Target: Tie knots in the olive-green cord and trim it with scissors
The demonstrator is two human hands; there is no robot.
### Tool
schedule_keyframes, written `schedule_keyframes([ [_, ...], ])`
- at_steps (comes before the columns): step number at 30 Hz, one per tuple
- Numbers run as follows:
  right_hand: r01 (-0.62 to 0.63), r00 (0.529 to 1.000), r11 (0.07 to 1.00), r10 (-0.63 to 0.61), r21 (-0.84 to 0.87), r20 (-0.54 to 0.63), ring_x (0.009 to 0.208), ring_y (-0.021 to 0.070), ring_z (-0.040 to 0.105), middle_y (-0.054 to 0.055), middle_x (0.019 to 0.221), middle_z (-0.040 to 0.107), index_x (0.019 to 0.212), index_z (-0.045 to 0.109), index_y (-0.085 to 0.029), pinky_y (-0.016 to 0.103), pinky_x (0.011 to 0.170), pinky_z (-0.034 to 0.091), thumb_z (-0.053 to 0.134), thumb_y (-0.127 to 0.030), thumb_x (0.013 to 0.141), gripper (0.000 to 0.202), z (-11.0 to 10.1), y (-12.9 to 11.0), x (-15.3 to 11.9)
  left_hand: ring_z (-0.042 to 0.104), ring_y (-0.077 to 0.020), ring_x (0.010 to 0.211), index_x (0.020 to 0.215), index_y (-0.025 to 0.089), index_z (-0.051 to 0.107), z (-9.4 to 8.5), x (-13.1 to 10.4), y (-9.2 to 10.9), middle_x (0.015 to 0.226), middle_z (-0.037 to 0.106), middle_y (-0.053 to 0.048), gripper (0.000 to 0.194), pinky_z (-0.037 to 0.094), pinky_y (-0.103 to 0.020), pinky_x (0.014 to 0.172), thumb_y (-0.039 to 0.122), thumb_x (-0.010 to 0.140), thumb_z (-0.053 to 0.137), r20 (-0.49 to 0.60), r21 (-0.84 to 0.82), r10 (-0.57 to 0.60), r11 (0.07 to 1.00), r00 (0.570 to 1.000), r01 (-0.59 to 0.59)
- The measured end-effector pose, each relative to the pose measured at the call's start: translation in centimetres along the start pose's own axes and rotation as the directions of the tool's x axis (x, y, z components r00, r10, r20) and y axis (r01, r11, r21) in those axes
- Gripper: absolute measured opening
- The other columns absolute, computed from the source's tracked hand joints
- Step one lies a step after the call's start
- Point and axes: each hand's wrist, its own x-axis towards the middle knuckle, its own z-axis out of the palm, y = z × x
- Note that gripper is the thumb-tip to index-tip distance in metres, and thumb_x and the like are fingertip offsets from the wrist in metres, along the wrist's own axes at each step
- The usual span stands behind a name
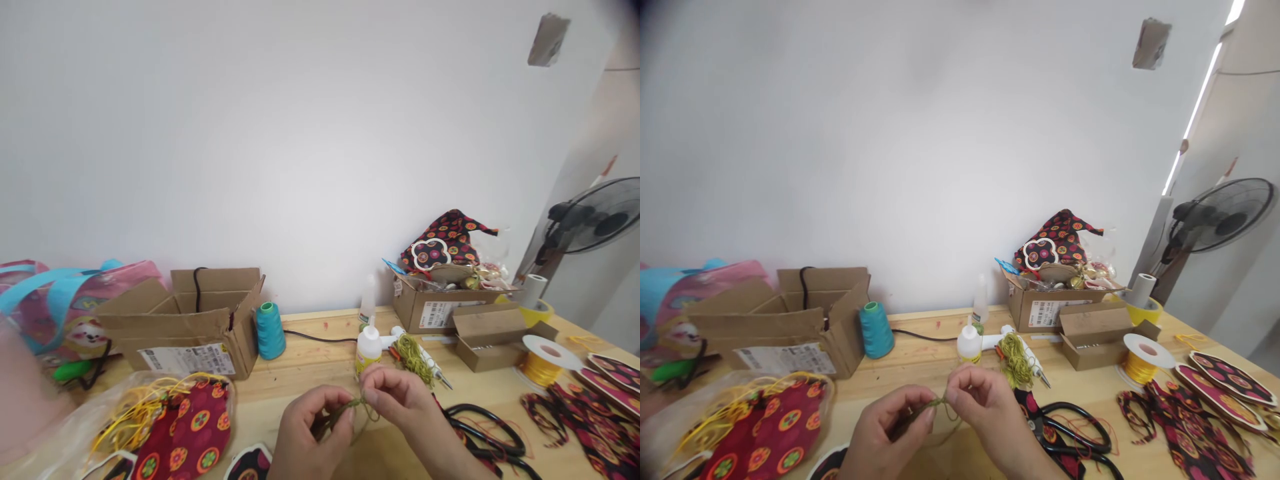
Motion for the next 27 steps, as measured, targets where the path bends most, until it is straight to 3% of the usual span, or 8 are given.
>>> schedule_keyframes([
  [7, -0.005, 1.000, 1.000, 0.005, 0.025, -0.009, 0.059, 0.0105, 0.036, -0.002, 0.062, 0.043, 0.057, 0.051, -0.016, 0.021, 0.055, 0.029, 0.062, -0.034, 0.069, 0.024, 0.0, -0.2, 0.2, 0.041, -0.0086, 0.048, 0.062, 0.014, 0.065, -0.2, 0.2, -0.3, 0.049, 0.050, 0.004, 0.005, 0.033, -0.017, 0.046, 0.017, 0.059, 0.063, 0.080, -0.040, -0.050, 0.998, 0.996, 0.053],
  [13, -0.074, 0.997, 0.996, 0.074, -0.040, 0.012, 0.054, 0.0100, 0.036, -0.003, 0.057, 0.043, 0.065, 0.057, -0.015, 0.021, 0.052, 0.027, 0.064, -0.045, 0.066, 0.031, -0.2, 0.1, 0.1, 0.043, -0.0086, 0.046, 0.062, 0.013, 0.063, -0.2, 0.4, -0.4, 0.048, 0.051, 0.004, 0.010, 0.033, -0.017, 0.045, 0.021, 0.058, 0.066, 0.036, -0.094, -0.083, 0.992, 0.996, 0.086],
  [19, -0.109, 0.994, 0.994, 0.109, -0.012, 0.030, 0.050, 0.0082, 0.033, -0.003, 0.053, 0.044, 0.058, 0.055, -0.014, 0.021, 0.049, 0.026, 0.064, -0.048, 0.065, 0.035, -0.3, 0.4, 0.1, 0.044, -0.0076, 0.045, 0.059, 0.013, 0.062, -0.1, 0.5, -0.4, 0.048, 0.053, 0.004, 0.011, 0.033, -0.016, 0.044, 0.020, 0.055, 0.069, 0.002, -0.158, -0.094, 0.983, 0.996, 0.093],
  [27, -0.124, 0.992, 0.974, 0.116, 0.190, 0.054, 0.048, 0.0066, 0.032, -0.004, 0.052, 0.042, 0.059, 0.054, -0.013, 0.019, 0.047, 0.025, 0.066, -0.042, 0.068, 0.032, -0.7, 1.4, 0.4, 0.045, -0.0072, 0.044, 0.058, 0.013, 0.064, 0.0, 0.4, -0.1, 0.046, 0.056, 0.004, 0.009, 0.035, -0.016, 0.044, 0.016, 0.054, 0.070, 0.068, -0.166, -0.127, 0.977, 0.990, 0.136],
])
